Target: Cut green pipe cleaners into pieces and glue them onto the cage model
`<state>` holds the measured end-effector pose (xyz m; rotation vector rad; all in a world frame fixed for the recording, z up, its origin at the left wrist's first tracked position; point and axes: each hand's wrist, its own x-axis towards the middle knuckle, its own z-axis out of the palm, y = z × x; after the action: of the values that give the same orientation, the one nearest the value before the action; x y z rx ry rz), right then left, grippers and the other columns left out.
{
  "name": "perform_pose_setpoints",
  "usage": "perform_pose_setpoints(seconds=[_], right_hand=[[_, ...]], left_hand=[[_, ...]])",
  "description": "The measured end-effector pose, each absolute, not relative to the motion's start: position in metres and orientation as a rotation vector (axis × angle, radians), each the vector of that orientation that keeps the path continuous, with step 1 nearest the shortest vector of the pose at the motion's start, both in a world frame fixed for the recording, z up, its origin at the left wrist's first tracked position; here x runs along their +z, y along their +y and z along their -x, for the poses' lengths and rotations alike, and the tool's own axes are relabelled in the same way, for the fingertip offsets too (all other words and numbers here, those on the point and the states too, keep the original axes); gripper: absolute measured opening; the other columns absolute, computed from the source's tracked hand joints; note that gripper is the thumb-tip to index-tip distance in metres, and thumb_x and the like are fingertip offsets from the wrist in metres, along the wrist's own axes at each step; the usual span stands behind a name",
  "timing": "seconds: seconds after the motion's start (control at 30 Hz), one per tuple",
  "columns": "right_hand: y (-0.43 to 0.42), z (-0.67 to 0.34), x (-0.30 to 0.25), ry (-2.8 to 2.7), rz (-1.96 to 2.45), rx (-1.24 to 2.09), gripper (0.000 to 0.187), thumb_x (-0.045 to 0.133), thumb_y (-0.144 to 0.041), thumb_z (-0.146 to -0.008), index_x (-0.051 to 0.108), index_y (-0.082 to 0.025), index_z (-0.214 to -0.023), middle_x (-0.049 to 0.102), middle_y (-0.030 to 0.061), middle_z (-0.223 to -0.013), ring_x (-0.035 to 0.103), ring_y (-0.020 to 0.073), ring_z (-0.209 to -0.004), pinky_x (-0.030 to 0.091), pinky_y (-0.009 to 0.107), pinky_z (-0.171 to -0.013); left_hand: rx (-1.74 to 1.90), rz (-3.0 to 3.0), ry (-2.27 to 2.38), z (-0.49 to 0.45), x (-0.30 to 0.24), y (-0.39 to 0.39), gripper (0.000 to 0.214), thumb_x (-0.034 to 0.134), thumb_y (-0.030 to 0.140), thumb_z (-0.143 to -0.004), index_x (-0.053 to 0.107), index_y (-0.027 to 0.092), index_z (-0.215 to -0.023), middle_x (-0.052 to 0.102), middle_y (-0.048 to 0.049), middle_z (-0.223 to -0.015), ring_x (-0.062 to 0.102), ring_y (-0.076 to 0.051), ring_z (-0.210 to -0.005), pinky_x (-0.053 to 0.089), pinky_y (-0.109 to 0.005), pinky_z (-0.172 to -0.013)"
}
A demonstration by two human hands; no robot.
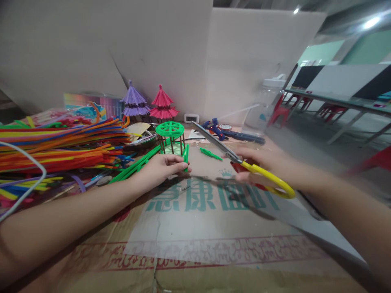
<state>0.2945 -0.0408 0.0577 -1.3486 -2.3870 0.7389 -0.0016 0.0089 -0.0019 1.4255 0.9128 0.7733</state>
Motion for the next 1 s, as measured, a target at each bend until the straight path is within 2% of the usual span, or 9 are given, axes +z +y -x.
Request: perform_pose_setpoints(seconds=[0.07,0.13,0.23,0.43,0.63,1.0], right_hand=[[-0.042,-0.294,0.068,-2.511,1.446,0.69,0.037,0.056,-0.051,-0.086,0.064,-0.021,-0.106,0.062,0.0047,-0.083,0.057,0.0191,-0.071,0.045,0.033,-0.066],[-0.042,-0.294,0.069,-2.571,1.511,0.598,0.042,0.05,-0.053,-0.09,0.062,-0.02,-0.113,0.064,0.0091,-0.095,0.059,0.0235,-0.085,0.045,0.036,-0.075],[-0.037,-0.298,0.059,-2.572,1.563,0.501,0.05,0.051,-0.057,-0.088,0.056,-0.019,-0.121,0.062,0.0124,-0.111,0.057,0.0281,-0.098,0.043,0.039,-0.083],[-0.03,-0.297,0.042,-2.587,1.339,0.644,0.047,0.054,-0.064,-0.081,0.058,-0.02,-0.096,0.058,0.0043,-0.086,0.053,0.0213,-0.076,0.04,0.032,-0.066],[-0.035,-0.288,0.04,-2.547,1.382,0.854,0.042,0.058,-0.057,-0.082,0.058,-0.021,-0.103,0.06,0.0032,-0.089,0.055,0.0205,-0.077,0.038,0.029,-0.063],[-0.035,-0.284,0.04,-2.547,1.452,0.875,0.04,0.058,-0.059,-0.081,0.058,-0.021,-0.094,0.055,0.0009,-0.08,0.051,0.0189,-0.072,0.037,0.028,-0.06]], left_hand=[[0.778,-1.463,0.923,0.002,-0.002,0.008,0.011,0.068,0.023,-0.081,0.067,0.012,-0.081,0.075,-0.007,-0.084,0.07,-0.013,-0.071,0.052,-0.023,-0.069],[0.772,-1.49,0.938,0.002,-0.002,0.008,0.011,0.067,0.024,-0.081,0.067,0.012,-0.081,0.075,-0.007,-0.082,0.07,-0.014,-0.071,0.052,-0.023,-0.068],[0.766,-1.512,0.949,0.002,-0.003,0.008,0.013,0.067,0.025,-0.081,0.068,0.013,-0.082,0.075,-0.0076,-0.083,0.071,-0.015,-0.073,0.053,-0.025,-0.07],[0.761,-1.601,0.937,0.003,-0.003,0.007,0.013,0.066,0.026,-0.081,0.069,0.013,-0.081,0.075,-0.0065,-0.082,0.069,-0.014,-0.073,0.052,-0.024,-0.07],[0.735,-1.729,0.99,0.001,0.004,0.002,0.014,0.065,0.026,-0.08,0.071,0.014,-0.08,0.074,-0.0039,-0.077,0.065,-0.013,-0.065,0.049,-0.022,-0.061],[0.722,-1.769,0.944,0.002,0.001,0.004,0.015,0.065,0.029,-0.08,0.07,0.015,-0.08,0.073,-0.0031,-0.078,0.063,-0.012,-0.064,0.048,-0.023,-0.062]])
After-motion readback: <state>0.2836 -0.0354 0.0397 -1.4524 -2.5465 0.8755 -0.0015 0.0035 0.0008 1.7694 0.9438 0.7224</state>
